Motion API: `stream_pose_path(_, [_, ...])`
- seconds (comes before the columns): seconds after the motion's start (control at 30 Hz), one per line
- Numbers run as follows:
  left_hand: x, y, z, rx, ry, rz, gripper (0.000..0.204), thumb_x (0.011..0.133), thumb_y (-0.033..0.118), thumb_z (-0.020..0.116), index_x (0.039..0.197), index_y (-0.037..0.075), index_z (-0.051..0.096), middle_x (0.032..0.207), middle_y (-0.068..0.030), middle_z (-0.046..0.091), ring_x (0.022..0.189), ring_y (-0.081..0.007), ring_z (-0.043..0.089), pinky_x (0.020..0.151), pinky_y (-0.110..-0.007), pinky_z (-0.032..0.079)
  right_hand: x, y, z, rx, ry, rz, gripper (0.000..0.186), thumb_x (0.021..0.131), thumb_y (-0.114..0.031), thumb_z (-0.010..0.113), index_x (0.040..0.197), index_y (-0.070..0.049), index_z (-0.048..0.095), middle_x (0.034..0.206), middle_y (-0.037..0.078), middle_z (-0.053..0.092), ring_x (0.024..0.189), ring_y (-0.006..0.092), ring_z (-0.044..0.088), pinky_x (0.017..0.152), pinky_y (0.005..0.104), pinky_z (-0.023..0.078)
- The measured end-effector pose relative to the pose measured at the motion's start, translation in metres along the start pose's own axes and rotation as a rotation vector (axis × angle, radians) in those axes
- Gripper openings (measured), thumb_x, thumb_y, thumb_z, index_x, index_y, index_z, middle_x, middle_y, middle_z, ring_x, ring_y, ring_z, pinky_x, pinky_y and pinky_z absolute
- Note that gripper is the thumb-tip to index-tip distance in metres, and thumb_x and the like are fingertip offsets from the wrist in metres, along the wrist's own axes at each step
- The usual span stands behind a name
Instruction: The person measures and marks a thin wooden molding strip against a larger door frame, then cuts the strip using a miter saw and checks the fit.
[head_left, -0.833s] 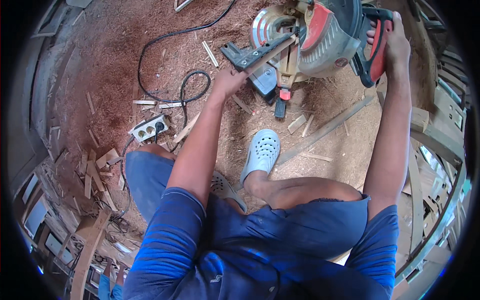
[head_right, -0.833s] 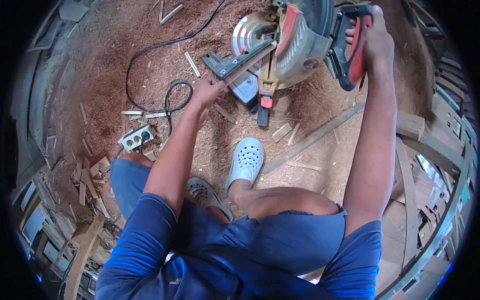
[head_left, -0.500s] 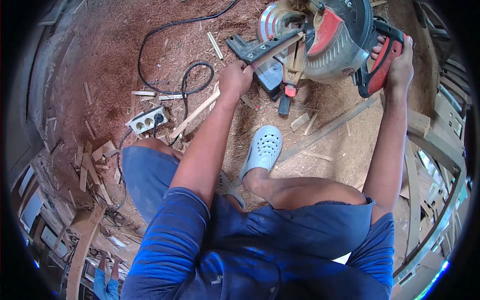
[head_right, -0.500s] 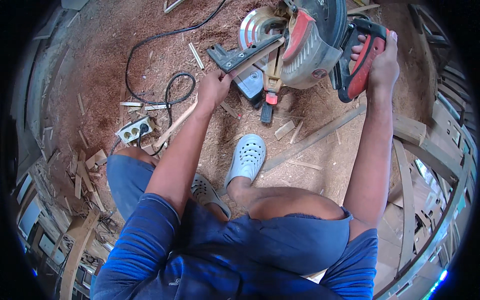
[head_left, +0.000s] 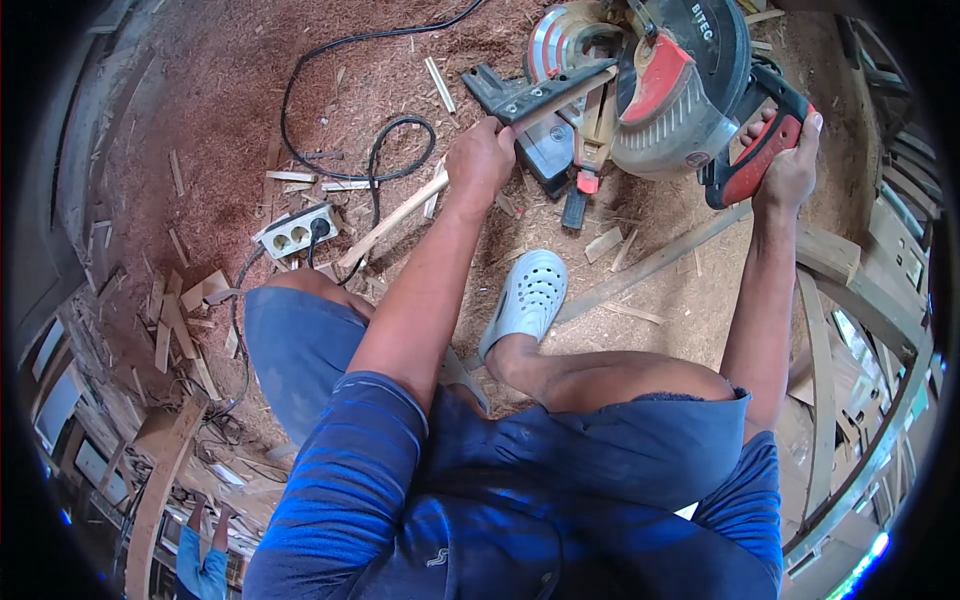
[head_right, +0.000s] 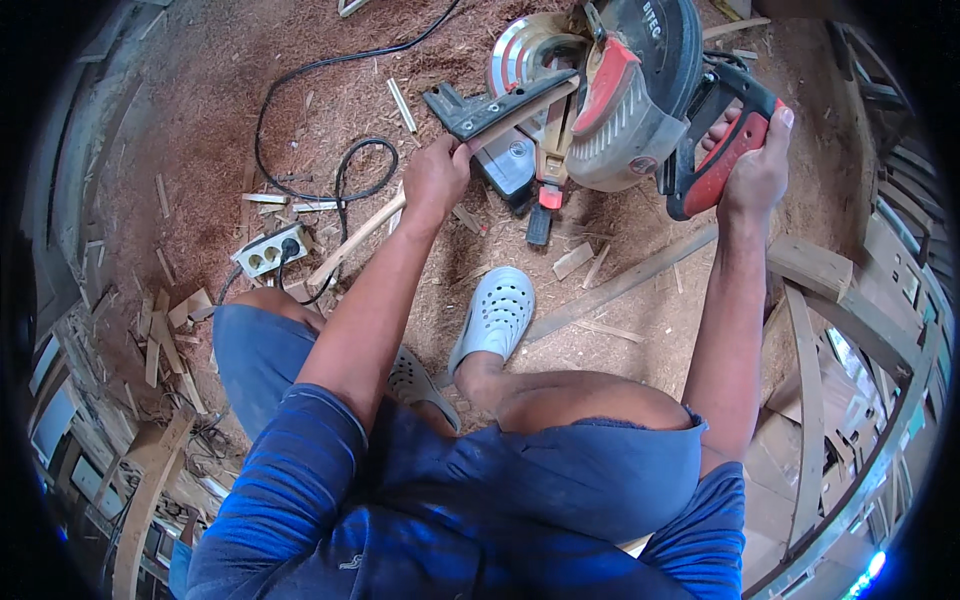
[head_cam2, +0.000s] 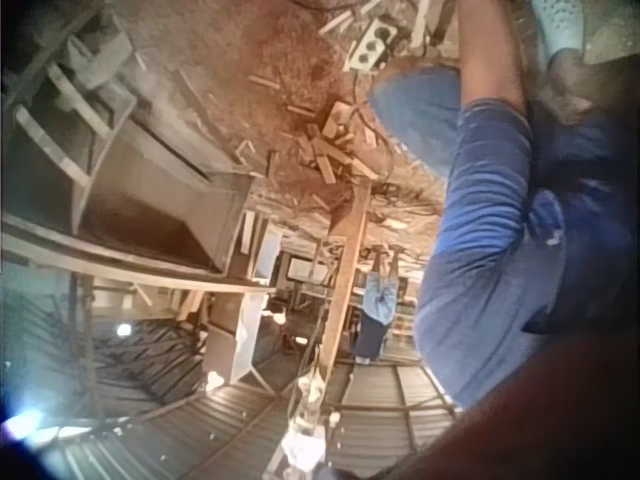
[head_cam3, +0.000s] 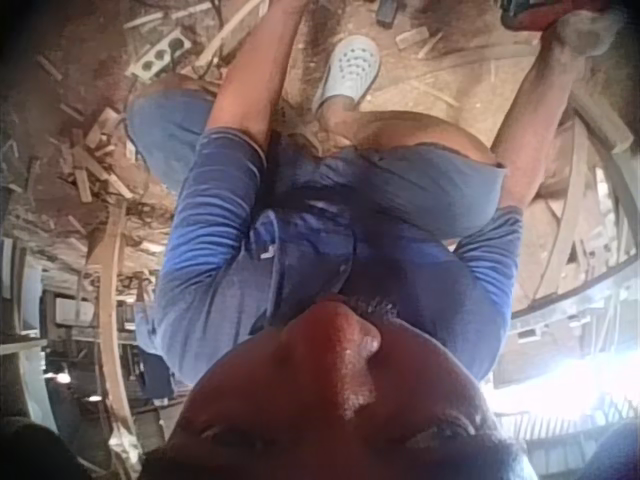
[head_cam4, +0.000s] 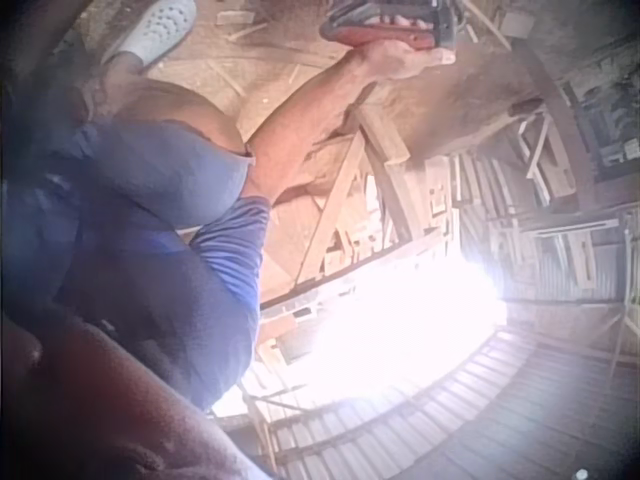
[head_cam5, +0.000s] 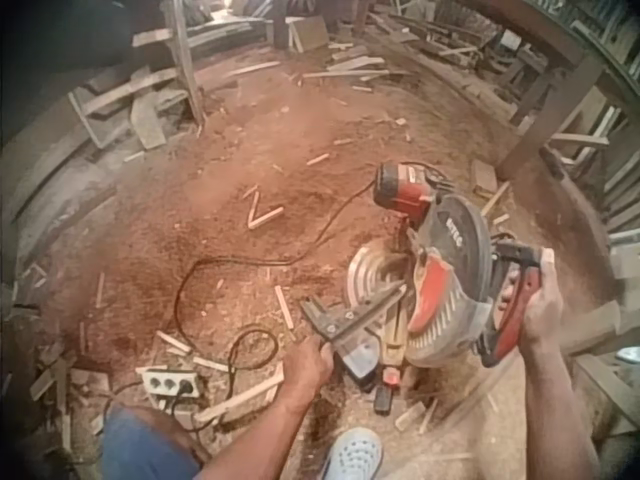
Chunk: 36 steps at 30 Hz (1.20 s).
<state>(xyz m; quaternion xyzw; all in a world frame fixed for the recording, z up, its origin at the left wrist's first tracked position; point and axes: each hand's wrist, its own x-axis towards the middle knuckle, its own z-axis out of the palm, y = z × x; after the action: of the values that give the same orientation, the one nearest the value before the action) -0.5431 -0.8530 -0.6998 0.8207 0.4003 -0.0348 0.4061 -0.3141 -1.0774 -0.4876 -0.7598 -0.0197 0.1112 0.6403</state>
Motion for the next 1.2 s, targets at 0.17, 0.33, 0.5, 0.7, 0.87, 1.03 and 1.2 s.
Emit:
stream_pose_path(0.17, [-0.002,-0.006,0.005,0.053,0.106,0.137,0.029,0.102,0.035,0.063,0.104,0.007,0.068,0.091,-0.0218,0.075,0.092,-0.0448,0.072,0.083,-0.058,0.055,0.000,-0.003,0.006,-0.021,0.050,0.004,0.062,0.114,-0.056,0.035,0.112,-0.001,0.062,0.090,0.010,0.066,0.076,0.0209,0.065,0.072,0.0388,0.056])
stream_pose_path(0.33, [-0.002,-0.002,0.005,0.061,0.039,0.097,0.029,0.103,0.036,0.063,0.103,0.007,0.068,0.092,-0.0212,0.075,0.090,-0.0439,0.073,0.081,-0.058,0.055,-0.001,0.005,-0.003,-0.043,0.041,0.005,0.062,0.114,-0.058,0.034,0.110,-0.002,0.062,0.088,0.010,0.065,0.076,0.0213,0.065,0.072,0.0387,0.056])
stream_pose_path(0.5, [-0.003,-0.004,0.002,0.064,0.030,0.075,0.030,0.103,0.036,0.062,0.103,0.007,0.068,0.094,-0.0209,0.075,0.090,-0.0440,0.073,0.081,-0.058,0.055,-0.016,0.031,-0.004,0.006,0.078,-0.028,0.065,0.113,-0.060,0.033,0.110,-0.001,0.061,0.085,0.010,0.064,0.077,0.0231,0.065,0.074,0.0398,0.056])
stream_pose_path(0.7, [-0.003,-0.002,0.002,0.042,0.029,0.076,0.030,0.103,0.036,0.061,0.104,0.007,0.069,0.093,-0.0238,0.075,0.090,-0.0468,0.072,0.081,-0.059,0.055,-0.021,0.039,-0.004,0.039,0.121,-0.061,0.064,0.113,-0.059,0.033,0.111,-0.001,0.061,0.086,0.011,0.065,0.078,0.0244,0.066,0.077,0.0431,0.056])
stream_pose_path(0.87, [-0.002,-0.009,0.002,0.012,0.058,0.082,0.032,0.104,0.038,0.062,0.104,0.007,0.070,0.092,-0.0257,0.075,0.089,-0.0494,0.071,0.081,-0.059,0.055,-0.022,0.040,0.000,0.065,0.096,-0.048,0.065,0.113,-0.059,0.033,0.110,0.000,0.061,0.084,0.012,0.066,0.077,0.0253,0.066,0.077,0.0437,0.056])
stream_pose_path(1.03, [-0.001,-0.008,0.004,0.010,0.038,0.064,0.033,0.104,0.039,0.061,0.105,0.009,0.072,0.093,-0.0241,0.075,0.090,-0.0482,0.071,0.081,-0.058,0.055,-0.019,0.040,-0.006,0.007,0.080,-0.049,0.066,0.113,-0.059,0.031,0.109,-0.001,0.061,0.084,0.012,0.066,0.077,0.0256,0.065,0.077,0.0432,0.056])
stream_pose_path(1.2, [-0.005,0.001,-0.001,0.000,0.022,0.068,0.033,0.104,0.039,0.061,0.106,0.009,0.072,0.095,-0.0245,0.075,0.093,-0.0486,0.071,0.081,-0.058,0.054,-0.020,0.037,-0.007,0.034,0.134,-0.043,0.067,0.113,-0.061,0.031,0.108,-0.001,0.061,0.083,0.012,0.065,0.074,0.0254,0.065,0.076,0.0431,0.056])
